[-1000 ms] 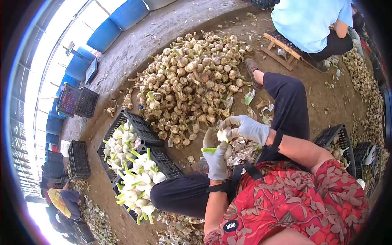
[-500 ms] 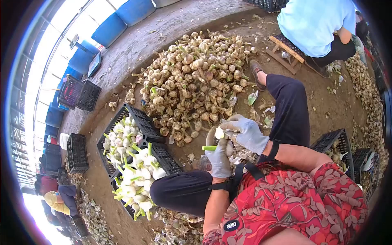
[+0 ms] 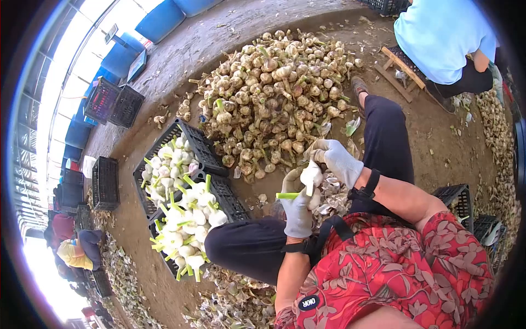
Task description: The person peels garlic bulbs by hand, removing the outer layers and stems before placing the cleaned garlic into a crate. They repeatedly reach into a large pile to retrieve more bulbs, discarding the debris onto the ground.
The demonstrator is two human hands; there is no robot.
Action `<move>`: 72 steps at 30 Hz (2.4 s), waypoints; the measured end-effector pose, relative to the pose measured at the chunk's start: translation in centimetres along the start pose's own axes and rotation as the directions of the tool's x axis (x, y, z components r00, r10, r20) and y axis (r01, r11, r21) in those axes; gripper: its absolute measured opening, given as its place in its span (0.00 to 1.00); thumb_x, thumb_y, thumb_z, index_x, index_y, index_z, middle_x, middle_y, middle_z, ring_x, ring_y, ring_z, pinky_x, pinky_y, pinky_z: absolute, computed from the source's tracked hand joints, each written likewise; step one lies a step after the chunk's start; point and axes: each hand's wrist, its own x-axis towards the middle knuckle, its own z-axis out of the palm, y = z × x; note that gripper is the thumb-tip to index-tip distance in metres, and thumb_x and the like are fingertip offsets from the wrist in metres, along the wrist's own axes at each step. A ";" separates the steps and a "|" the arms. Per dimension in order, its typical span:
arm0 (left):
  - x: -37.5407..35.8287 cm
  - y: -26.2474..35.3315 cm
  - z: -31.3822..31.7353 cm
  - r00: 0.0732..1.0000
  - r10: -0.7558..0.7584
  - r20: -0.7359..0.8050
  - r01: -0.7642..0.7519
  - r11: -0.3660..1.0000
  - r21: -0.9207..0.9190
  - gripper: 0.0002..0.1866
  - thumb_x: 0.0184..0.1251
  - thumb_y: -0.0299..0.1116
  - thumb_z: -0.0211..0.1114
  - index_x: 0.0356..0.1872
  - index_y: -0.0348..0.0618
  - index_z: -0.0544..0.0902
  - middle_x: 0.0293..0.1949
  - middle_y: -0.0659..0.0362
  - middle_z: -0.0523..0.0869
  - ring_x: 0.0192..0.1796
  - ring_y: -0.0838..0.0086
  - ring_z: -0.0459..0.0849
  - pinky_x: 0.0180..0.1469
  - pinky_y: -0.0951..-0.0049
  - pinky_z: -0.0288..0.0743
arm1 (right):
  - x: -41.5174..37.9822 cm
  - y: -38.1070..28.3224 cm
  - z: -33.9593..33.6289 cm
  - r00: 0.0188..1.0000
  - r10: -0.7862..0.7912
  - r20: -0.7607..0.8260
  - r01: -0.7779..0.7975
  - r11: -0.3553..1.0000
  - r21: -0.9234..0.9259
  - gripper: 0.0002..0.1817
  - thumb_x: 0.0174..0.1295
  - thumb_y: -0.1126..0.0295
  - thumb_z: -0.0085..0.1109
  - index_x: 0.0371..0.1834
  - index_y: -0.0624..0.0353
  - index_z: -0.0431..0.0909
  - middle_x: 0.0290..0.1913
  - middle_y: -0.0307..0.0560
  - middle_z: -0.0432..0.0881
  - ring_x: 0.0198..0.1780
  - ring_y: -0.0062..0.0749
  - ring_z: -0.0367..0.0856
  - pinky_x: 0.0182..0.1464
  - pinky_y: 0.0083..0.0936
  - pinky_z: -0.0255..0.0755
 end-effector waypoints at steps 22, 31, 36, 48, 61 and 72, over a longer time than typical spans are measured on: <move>0.5 -0.6 1.7 0.991 -0.113 -0.065 0.100 0.980 -0.175 0.21 0.73 0.40 0.55 0.62 0.43 0.71 0.52 0.55 0.80 0.41 0.73 0.82 0.38 0.76 0.80 | -1.2 -0.9 1.6 0.944 -0.331 -0.003 0.310 0.889 -0.337 0.05 0.63 0.72 0.59 0.37 0.62 0.79 0.32 0.39 0.81 0.34 0.21 0.79 0.36 0.22 0.75; 3.3 -2.5 -3.9 0.978 -0.143 0.155 0.204 0.461 -0.863 0.18 0.72 0.38 0.50 0.55 0.39 0.76 0.50 0.50 0.82 0.43 0.61 0.82 0.40 0.63 0.78 | 3.2 -9.1 0.7 0.907 0.020 0.421 -0.015 1.000 -0.015 0.09 0.64 0.71 0.57 0.43 0.65 0.78 0.33 0.42 0.82 0.29 0.20 0.80 0.28 0.18 0.73; 3.6 -2.4 -4.3 0.974 -0.223 0.045 0.157 0.516 -0.842 0.18 0.71 0.41 0.50 0.53 0.41 0.76 0.48 0.51 0.83 0.44 0.63 0.82 0.41 0.64 0.77 | 4.5 -9.7 1.5 0.746 -0.115 0.656 0.595 0.558 -0.578 0.27 0.54 0.56 0.69 0.56 0.55 0.78 0.42 0.54 0.82 0.48 0.44 0.81 0.51 0.36 0.74; 3.9 1.0 0.6 0.937 -0.247 -0.247 0.069 0.823 -0.564 0.20 0.65 0.42 0.54 0.55 0.44 0.75 0.44 0.61 0.83 0.45 0.69 0.80 0.45 0.68 0.76 | 5.6 -9.4 1.7 0.700 0.146 0.699 0.099 0.950 -0.297 0.10 0.48 0.77 0.59 0.35 0.61 0.83 0.34 0.51 0.83 0.40 0.41 0.82 0.45 0.32 0.75; 4.2 1.2 -1.1 0.926 -0.269 -0.265 0.064 0.803 -0.593 0.18 0.75 0.43 0.47 0.57 0.47 0.76 0.51 0.58 0.84 0.46 0.65 0.84 0.50 0.63 0.80 | 5.2 -7.2 3.1 0.681 -0.341 0.648 0.720 0.477 -0.504 0.17 0.51 0.64 0.67 0.46 0.51 0.82 0.40 0.48 0.80 0.42 0.47 0.82 0.42 0.38 0.76; 3.6 3.0 -1.3 0.969 -0.210 0.130 0.218 0.477 -0.851 0.15 0.71 0.36 0.52 0.53 0.40 0.77 0.41 0.56 0.80 0.41 0.66 0.79 0.41 0.64 0.77 | 8.5 -4.6 3.7 0.802 -0.356 0.480 0.598 0.477 -0.644 0.07 0.57 0.67 0.60 0.33 0.58 0.79 0.35 0.55 0.82 0.39 0.53 0.82 0.41 0.41 0.75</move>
